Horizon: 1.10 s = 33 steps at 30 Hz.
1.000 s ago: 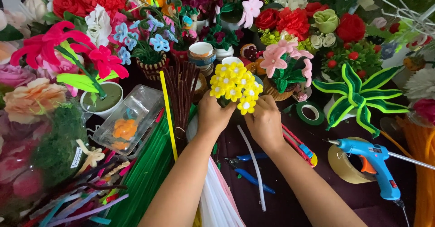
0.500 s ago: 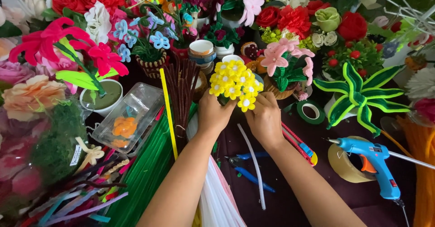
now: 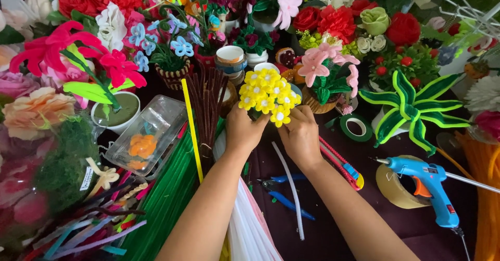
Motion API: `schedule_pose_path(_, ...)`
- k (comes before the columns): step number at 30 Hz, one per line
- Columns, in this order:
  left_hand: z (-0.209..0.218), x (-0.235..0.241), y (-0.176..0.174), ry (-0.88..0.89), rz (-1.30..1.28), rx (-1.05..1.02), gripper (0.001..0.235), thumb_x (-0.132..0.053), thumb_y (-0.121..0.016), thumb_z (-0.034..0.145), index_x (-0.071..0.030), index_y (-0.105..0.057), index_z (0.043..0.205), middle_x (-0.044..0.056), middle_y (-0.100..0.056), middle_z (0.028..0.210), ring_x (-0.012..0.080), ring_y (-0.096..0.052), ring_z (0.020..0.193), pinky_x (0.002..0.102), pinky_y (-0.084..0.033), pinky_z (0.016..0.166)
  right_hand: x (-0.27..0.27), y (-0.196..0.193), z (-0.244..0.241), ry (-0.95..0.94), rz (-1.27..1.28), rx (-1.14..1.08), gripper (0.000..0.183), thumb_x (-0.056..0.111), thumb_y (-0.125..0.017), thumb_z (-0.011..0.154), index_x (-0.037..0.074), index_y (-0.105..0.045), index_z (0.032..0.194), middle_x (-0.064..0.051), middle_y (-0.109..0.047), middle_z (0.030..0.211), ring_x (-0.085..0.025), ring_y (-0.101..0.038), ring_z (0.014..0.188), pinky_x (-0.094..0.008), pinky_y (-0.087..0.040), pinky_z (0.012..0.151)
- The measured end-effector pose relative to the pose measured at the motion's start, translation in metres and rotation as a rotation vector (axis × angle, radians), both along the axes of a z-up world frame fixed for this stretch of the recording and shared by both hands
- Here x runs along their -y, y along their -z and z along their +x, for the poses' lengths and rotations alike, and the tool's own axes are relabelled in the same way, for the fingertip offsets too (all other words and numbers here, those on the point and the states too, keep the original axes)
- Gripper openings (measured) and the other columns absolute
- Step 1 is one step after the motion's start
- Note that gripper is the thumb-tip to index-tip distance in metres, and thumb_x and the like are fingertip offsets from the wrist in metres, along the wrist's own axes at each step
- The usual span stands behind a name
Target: Assembling small yellow artificial flowers by gluing flower heads onto stems using a hot glue gun.
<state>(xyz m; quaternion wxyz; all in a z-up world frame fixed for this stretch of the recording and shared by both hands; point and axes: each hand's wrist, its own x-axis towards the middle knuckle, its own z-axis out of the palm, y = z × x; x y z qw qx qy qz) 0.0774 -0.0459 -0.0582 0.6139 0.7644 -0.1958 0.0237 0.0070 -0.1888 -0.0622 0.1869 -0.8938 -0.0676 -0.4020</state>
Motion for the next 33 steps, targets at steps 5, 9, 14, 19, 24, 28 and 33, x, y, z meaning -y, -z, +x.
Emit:
schedule_pose_path(5,-0.002,-0.002,-0.004,-0.001,0.01,-0.021,0.046,-0.02,-0.074,0.092,0.005,-0.059,0.129,0.024,-0.065,0.118,0.0473,-0.058,0.122,0.064,-0.052,0.094,0.005,0.007,0.002,-0.004,0.014,-0.017,0.011,0.004,-0.075,0.088,0.002,-0.073,0.078,-0.009,-0.065,0.075,-0.034,-0.062,0.085,-0.037,-0.053,0.068)
schedule_pose_path(9,-0.003,0.0,-0.009,0.006,-0.01,-0.015,0.048,-0.022,-0.075,0.093,0.004,-0.059,0.13,0.023,-0.065,0.119,0.0469,-0.059,0.122,0.064,-0.053,0.094,0.003,0.0,0.002,-0.006,0.033,-0.005,0.01,0.006,-0.075,0.089,0.002,-0.074,0.08,-0.011,-0.065,0.077,-0.036,-0.063,0.086,-0.039,-0.053,0.067)
schedule_pose_path(14,-0.004,-0.001,-0.011,0.005,-0.003,-0.023,0.046,-0.021,-0.074,0.093,0.005,-0.059,0.128,0.024,-0.065,0.118,0.047,-0.059,0.121,0.063,-0.054,0.092,0.002,0.0,0.004,-0.017,0.037,-0.015,0.009,0.006,-0.076,0.088,0.001,-0.075,0.08,-0.012,-0.065,0.076,-0.036,-0.062,0.084,-0.039,-0.052,0.067)
schedule_pose_path(19,-0.005,-0.001,-0.014,-0.007,0.012,-0.022,0.043,-0.019,-0.074,0.092,0.006,-0.061,0.125,0.025,-0.066,0.114,0.0471,-0.061,0.119,0.063,-0.055,0.09,0.004,-0.001,0.004,-0.025,0.03,-0.028,0.01,0.006,-0.076,0.088,0.001,-0.074,0.08,-0.013,-0.065,0.076,-0.037,-0.062,0.082,-0.039,-0.051,0.065)
schedule_pose_path(24,-0.007,-0.002,-0.018,-0.02,0.033,-0.031,0.044,-0.019,-0.074,0.091,0.008,-0.06,0.124,0.028,-0.065,0.113,0.0492,-0.06,0.119,0.065,-0.055,0.09,0.002,-0.001,0.005,-0.036,0.044,-0.035,0.008,0.005,-0.077,0.087,0.0,-0.075,0.081,-0.013,-0.065,0.075,-0.038,-0.062,0.08,-0.039,-0.051,0.064)
schedule_pose_path(28,-0.006,-0.001,-0.017,-0.016,0.01,-0.02,0.046,-0.019,-0.074,0.091,0.007,-0.06,0.126,0.028,-0.065,0.116,0.0486,-0.058,0.122,0.066,-0.051,0.095,0.0,-0.005,0.002,-0.035,0.064,-0.035,0.017,0.009,-0.077,0.09,0.001,-0.071,0.077,-0.011,-0.06,0.071,-0.034,-0.059,0.076,-0.037,-0.048,0.063)
schedule_pose_path(33,-0.002,0.0,-0.01,-0.008,-0.004,-0.037,0.051,-0.022,-0.075,0.091,0.005,-0.058,0.131,0.024,-0.065,0.122,0.0465,-0.058,0.125,0.064,-0.051,0.097,0.002,-0.005,-0.001,-0.039,0.061,-0.026,0.012,0.004,-0.075,0.091,0.002,-0.072,0.08,-0.008,-0.064,0.072,-0.03,-0.06,0.076,-0.036,-0.049,0.065)
